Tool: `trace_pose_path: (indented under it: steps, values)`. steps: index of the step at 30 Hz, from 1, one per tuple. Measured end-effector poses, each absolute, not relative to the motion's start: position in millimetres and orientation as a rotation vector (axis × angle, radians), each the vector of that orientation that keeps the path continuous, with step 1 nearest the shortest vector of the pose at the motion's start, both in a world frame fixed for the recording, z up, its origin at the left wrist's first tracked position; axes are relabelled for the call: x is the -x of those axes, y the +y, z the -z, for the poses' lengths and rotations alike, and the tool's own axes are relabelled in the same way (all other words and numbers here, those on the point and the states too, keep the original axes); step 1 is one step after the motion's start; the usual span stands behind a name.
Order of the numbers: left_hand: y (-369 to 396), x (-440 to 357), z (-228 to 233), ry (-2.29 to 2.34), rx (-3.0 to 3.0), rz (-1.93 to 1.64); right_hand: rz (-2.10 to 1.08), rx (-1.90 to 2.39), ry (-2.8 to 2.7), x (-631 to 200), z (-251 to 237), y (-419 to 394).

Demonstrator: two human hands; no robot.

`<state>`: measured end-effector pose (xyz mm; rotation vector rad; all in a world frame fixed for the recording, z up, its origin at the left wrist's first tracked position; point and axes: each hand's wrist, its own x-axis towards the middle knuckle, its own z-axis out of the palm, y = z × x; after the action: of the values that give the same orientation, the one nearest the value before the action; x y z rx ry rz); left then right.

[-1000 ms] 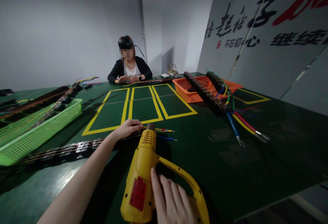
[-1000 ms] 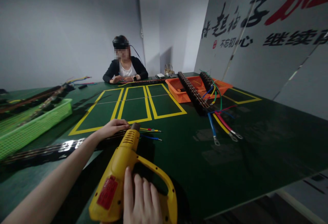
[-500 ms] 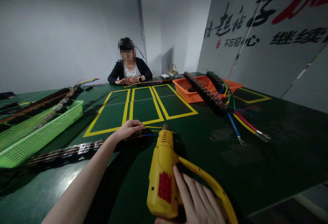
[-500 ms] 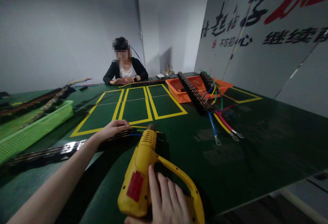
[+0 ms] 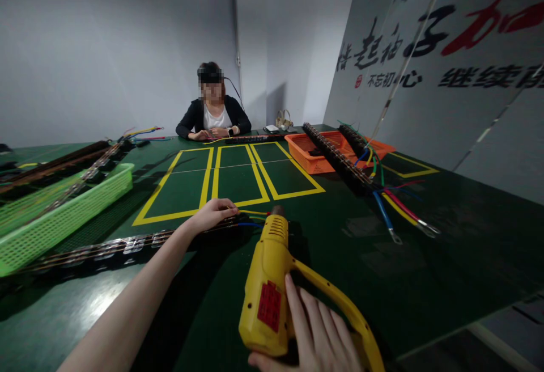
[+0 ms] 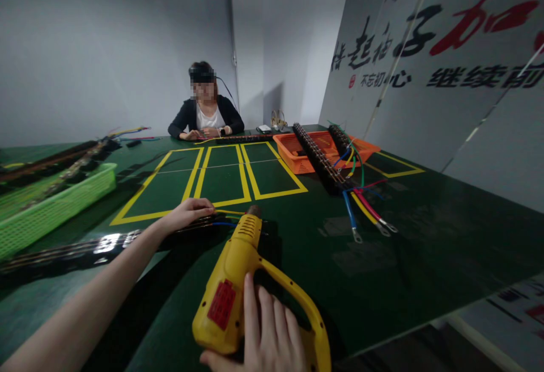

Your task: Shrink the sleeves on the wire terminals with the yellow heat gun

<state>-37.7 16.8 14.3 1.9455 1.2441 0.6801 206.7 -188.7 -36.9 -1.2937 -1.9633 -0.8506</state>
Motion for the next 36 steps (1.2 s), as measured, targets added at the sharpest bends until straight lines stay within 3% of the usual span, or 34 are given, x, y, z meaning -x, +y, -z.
trace_pose_path:
  steps: [6,21,28,36]
  values:
    - [21,39,-9,1.224,-1.978,-0.706,0.576,1.326,-1.702,-159,54,-188]
    - [23,40,-5,1.205,-1.982,-0.717,0.508,1.294,-1.73,-160,62,-188]
    - [19,38,-8,1.214,-2.0,-0.838,0.737,1.267,-2.006,-205,34,-184]
    - [-2,40,-28,1.371,-2.355,-0.312,0.896,1.376,-2.001,-244,38,-186]
